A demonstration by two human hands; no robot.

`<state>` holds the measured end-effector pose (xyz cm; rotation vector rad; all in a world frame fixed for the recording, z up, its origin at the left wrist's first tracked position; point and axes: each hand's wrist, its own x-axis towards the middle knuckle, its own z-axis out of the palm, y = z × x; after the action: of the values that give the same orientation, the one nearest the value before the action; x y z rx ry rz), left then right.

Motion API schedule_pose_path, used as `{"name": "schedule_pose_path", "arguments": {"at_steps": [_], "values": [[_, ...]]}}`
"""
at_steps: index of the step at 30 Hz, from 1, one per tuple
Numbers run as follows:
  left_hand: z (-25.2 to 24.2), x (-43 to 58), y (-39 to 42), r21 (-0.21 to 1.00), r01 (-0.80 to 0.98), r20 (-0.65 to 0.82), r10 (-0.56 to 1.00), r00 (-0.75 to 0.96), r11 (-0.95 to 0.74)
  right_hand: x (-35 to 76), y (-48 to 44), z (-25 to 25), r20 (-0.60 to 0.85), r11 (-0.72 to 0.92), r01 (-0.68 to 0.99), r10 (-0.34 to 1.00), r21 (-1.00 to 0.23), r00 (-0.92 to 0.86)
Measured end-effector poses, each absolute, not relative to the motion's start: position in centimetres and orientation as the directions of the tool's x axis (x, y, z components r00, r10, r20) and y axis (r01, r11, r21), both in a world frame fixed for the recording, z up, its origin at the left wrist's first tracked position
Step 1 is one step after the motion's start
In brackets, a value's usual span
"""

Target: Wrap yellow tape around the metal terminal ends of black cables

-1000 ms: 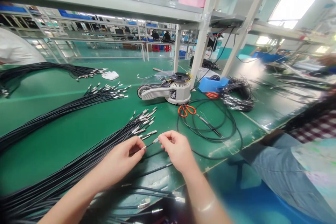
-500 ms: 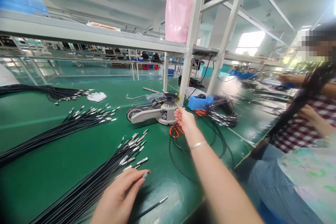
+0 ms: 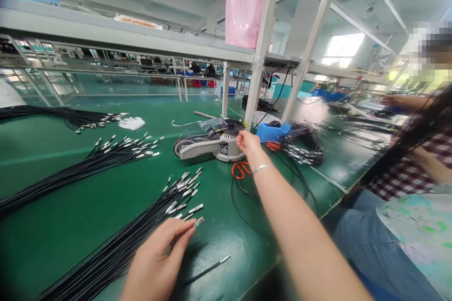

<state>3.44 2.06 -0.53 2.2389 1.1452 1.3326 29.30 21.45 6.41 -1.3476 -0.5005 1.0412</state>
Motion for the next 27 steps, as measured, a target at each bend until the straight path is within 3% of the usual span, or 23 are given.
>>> {"name": "schedule_pose_path", "arguments": {"at_steps": [7, 13, 18, 22, 24, 27], "values": [[0.2, 3.9, 1.7, 0.704, 0.483, 0.497, 0.847, 0.189, -0.520, 28.4, 17.1, 5.1, -0.159, -0.088, -0.170, 0.870, -0.982, 0.466], [-0.7, 3.8, 2.3, 0.649, 0.623, 0.323, 0.900, 0.293, -0.436, 29.1, 10.2, 1.4, 0.015, -0.051, 0.179, 0.937, -0.982, 0.349], [-1.1, 3.6, 3.2, 0.625, 0.718, 0.113, 0.945, 0.306, -0.307, 34.6, 11.1, 0.3, 0.040, -0.172, 0.474, 0.914, -0.863, 0.405], [-0.7, 3.2, 4.0, 0.622, 0.741, 0.005, 0.948, 0.319, -0.253, 38.6, 12.6, 1.0, 0.021, -0.279, 0.619, 0.901, -0.734, 0.432], [-0.5, 2.9, 4.3, 0.619, 0.748, -0.015, 0.948, 0.317, -0.240, 39.8, 12.3, 1.2, -0.008, -0.327, 0.658, 0.899, -0.679, 0.438], [-0.6, 2.5, 4.5, 0.621, 0.722, 0.067, 0.939, 0.338, -0.304, 40.5, 11.0, 0.8, -0.079, -0.375, 0.686, 0.903, -0.623, 0.422]]}}
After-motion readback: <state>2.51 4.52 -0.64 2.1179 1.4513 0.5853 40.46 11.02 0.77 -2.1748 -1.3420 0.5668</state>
